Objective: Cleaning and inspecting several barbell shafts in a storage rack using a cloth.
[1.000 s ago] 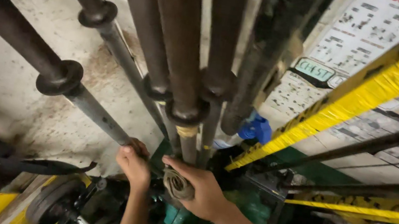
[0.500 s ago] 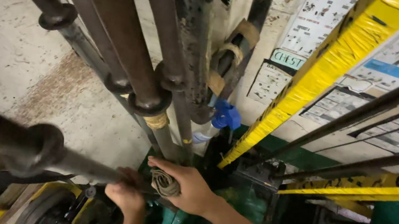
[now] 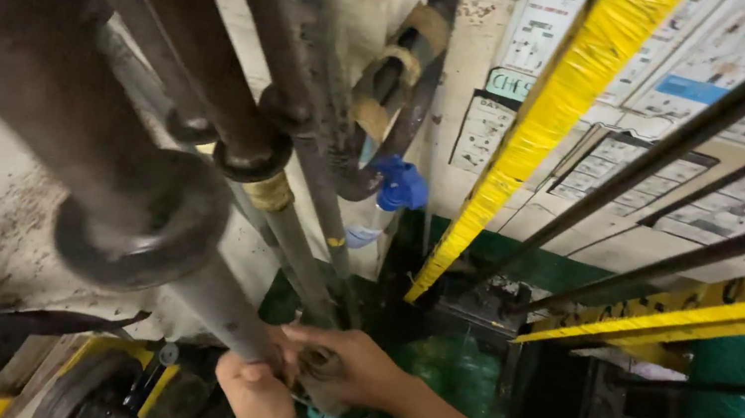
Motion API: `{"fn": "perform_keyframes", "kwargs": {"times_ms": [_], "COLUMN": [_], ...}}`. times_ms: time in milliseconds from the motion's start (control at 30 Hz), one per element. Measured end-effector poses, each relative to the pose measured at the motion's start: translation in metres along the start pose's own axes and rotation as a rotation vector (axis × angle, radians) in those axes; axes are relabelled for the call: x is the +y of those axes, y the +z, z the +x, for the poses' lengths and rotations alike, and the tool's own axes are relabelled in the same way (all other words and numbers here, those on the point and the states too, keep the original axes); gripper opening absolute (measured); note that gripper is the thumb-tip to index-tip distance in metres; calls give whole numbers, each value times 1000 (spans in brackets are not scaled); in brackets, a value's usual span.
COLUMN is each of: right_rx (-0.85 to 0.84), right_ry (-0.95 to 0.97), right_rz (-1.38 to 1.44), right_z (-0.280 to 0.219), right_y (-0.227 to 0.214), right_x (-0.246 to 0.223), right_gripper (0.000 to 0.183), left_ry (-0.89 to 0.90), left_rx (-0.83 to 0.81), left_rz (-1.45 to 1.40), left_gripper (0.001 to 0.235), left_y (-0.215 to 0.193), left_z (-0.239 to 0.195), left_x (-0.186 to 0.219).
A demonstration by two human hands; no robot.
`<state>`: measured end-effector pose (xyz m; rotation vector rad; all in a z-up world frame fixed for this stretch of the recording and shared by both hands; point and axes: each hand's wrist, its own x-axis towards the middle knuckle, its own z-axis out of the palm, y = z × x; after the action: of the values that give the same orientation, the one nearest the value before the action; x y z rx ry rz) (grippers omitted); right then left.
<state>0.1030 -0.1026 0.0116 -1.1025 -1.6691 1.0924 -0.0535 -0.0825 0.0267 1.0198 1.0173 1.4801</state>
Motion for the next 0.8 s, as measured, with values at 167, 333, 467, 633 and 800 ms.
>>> {"fn": "perform_keyframes", "kwargs": {"times_ms": [167,333,467,633,800], "right_rx": [-81,71,154,356,585], "right_ry": [110,154,149,212,265], "right_rz": [174,205,283,-76,-74], "right_z": [-39,-77,-99,-127,-153], "right_y": [-14,-26,-39,-49,-59], "right_x": [-9,-9,-13,4,28], "right_gripper": [22,26,17,28,35], "left_ry": [-194,-305,-450,-299,-240], "left_rx": [-76,-360,-444,-581,-685], "left_rz": [-13,-18,-212,-100,-127], "left_gripper": [85,79,72,53,43], "left_y": [10,20,52,93,130], "left_z": [-22,-50,-57,-63,-67], "left_x": [-9,-38,-33,-25,-40]}}
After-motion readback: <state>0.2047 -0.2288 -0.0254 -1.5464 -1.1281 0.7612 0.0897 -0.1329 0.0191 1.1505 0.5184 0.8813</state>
